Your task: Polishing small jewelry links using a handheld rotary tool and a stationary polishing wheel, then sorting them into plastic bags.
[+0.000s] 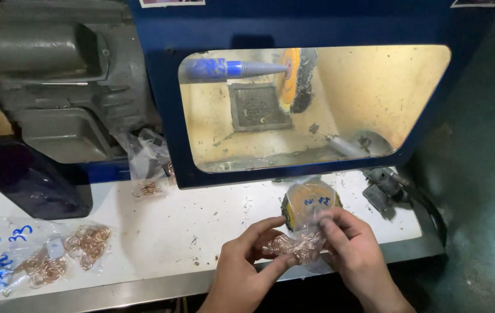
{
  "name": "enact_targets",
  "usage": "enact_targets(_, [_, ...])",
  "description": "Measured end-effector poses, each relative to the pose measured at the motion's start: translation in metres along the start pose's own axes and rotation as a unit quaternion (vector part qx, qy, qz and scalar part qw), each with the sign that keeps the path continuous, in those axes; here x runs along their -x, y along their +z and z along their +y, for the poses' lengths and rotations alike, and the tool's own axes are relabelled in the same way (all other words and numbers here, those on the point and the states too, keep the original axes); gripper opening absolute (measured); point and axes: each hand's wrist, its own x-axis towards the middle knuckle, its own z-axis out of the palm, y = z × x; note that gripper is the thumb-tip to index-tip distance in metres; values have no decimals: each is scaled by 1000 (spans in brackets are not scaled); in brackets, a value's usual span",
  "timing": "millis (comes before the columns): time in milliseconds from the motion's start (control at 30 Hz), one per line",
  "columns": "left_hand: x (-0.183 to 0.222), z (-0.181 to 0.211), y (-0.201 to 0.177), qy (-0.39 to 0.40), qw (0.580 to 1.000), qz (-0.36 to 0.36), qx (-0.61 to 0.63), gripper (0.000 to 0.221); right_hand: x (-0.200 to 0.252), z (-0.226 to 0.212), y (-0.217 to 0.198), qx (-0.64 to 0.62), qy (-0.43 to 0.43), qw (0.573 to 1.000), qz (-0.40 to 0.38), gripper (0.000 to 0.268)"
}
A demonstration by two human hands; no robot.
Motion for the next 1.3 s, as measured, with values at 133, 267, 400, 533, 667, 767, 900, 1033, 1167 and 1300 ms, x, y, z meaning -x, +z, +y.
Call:
enact_targets(133, [0, 5, -1, -92, 992, 49, 69, 55, 5, -2, -2, -31, -53, 997, 55, 21])
enact_targets(267, [2, 0, 2, -120, 984, 82, 104, 58, 5, 10, -11, -119, -104, 987, 6, 15])
enact_targets(400, [0, -13, 9, -67, 987, 94, 110, 62, 7, 13, -9, -25, -2, 998, -58, 46])
enact_targets(533, [-8, -13, 10, 6, 999, 34, -20, 87, 3, 6, -16, 76, 1, 997, 3, 49])
enact_targets(667, [-31, -16, 16, 246, 933, -53, -257, 92, -6, 2, -51, 90, -43, 995, 29, 52])
enact_targets(767, [-48, -24, 32, 318, 871, -59, -369, 73, -10, 5, -74, 84, -47, 991, 97, 57])
enact_targets(900, [-56, -47, 36, 348, 782, 20, -517, 75, -8, 9, -87, 29, -45, 991, 119, 59])
enact_targets(1033, [-44, -56, 17, 356, 778, 23, -517, 65, -5, 11, -84, 33, -31, 995, 83, 62])
enact_targets(1167, [-29, -63, -13, 342, 764, -1, -548, 62, -6, 13, -71, 33, 5, 995, 90, 72])
enact_targets(1300, [-13, -48, -31, 249, 818, -32, -518, 70, -7, 11, -51, -8, -47, 999, -1, 70])
